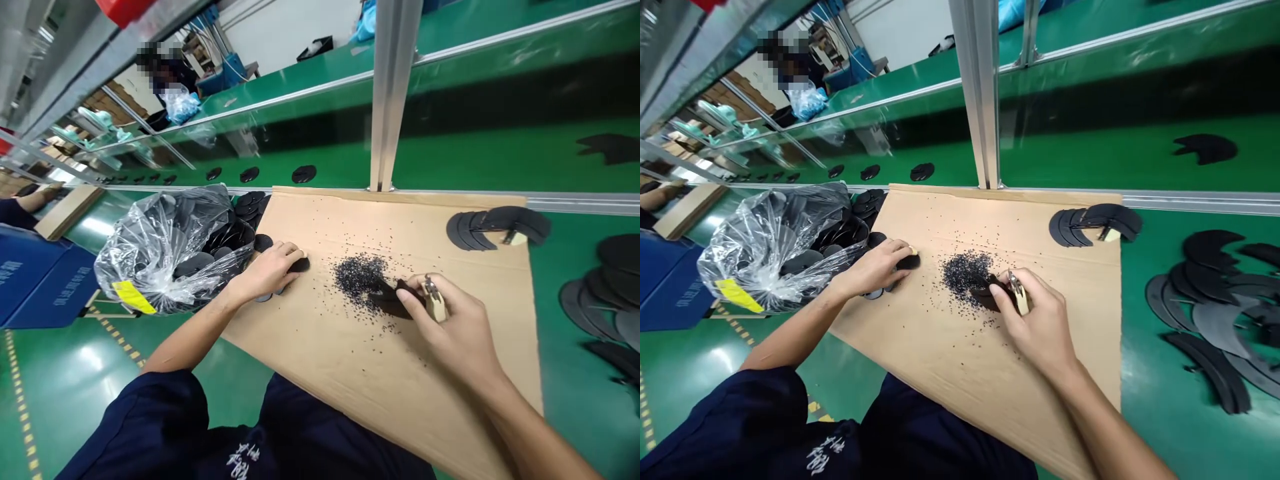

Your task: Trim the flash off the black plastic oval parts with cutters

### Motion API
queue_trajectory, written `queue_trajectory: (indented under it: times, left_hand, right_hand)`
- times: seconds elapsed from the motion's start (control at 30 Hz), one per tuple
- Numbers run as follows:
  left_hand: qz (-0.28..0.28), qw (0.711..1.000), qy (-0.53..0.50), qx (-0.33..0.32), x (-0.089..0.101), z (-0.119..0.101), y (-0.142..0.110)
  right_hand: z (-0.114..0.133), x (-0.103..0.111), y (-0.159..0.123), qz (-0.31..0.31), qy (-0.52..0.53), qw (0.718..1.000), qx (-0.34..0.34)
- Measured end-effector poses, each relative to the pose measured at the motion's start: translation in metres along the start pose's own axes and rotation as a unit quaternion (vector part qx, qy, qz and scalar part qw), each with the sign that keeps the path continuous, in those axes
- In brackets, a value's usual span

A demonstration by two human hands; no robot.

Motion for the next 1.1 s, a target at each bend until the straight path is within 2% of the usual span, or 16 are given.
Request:
queue_trajectory:
  times: [0.1,0.17,0.3,0.37,0.47,0.57,0.63,0.73,0.87,1.0,1.1]
  left_hand:
    - [-0.072,0.997,0.019,0.004,-0.001,-0.007,0.008]
    - [-0.149,0.989,0.013,-0.009,0.006,-0.014,0.016]
    - [-0.345,0.933,-0.019,-0.100,0.021,-0.051,0.023]
    - [-0.377,0.911,-0.042,-0.159,0.018,-0.076,0.023]
    - [-0.363,0.899,-0.088,-0.226,0.008,-0.108,0.025]
    - [-0.357,0.897,-0.125,-0.228,-0.002,-0.122,0.027]
    - [-0.353,0.897,-0.158,-0.215,-0.005,-0.123,0.028]
    - [-0.312,0.896,-0.247,-0.198,-0.008,-0.123,0.030]
    - [-0.278,0.892,-0.339,-0.110,-0.008,-0.121,0.033]
    - [-0.225,0.890,-0.391,-0.061,-0.014,-0.118,0.036]
    - [-0.215,0.877,-0.428,-0.039,-0.016,-0.114,0.036]
  right_hand:
    - [-0.003,-0.001,0.001,0.017,0.049,0.996,-0.069]
    - [-0.004,-0.002,0.001,0.025,0.085,0.990,-0.107]
    - [-0.004,-0.005,0.001,0.051,0.154,0.974,-0.160]
    - [-0.004,-0.007,0.001,0.071,0.195,0.962,-0.177]
    - [-0.004,-0.008,-0.001,0.090,0.251,0.943,-0.198]
    - [-0.006,-0.006,-0.002,0.075,0.287,0.932,-0.211]
    - [-0.007,-0.005,-0.002,0.068,0.287,0.932,-0.213]
    - [-0.007,-0.003,-0.002,0.068,0.254,0.944,-0.200]
    - [-0.002,-0.003,-0.004,0.063,0.209,0.960,-0.176]
    - [0.000,-0.005,-0.005,0.064,0.211,0.957,-0.187]
    - [-0.001,-0.006,-0.005,0.072,0.220,0.954,-0.189]
Point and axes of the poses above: each hand's wrist, its own y-axis towards the middle knuckle, its own x-axis out of the back of the hand, z = x × y, the point moved 3 cm from there along y, towards the middle knuckle, and after that the axes turned 2 degrees about -x, right-handed, at the moved point
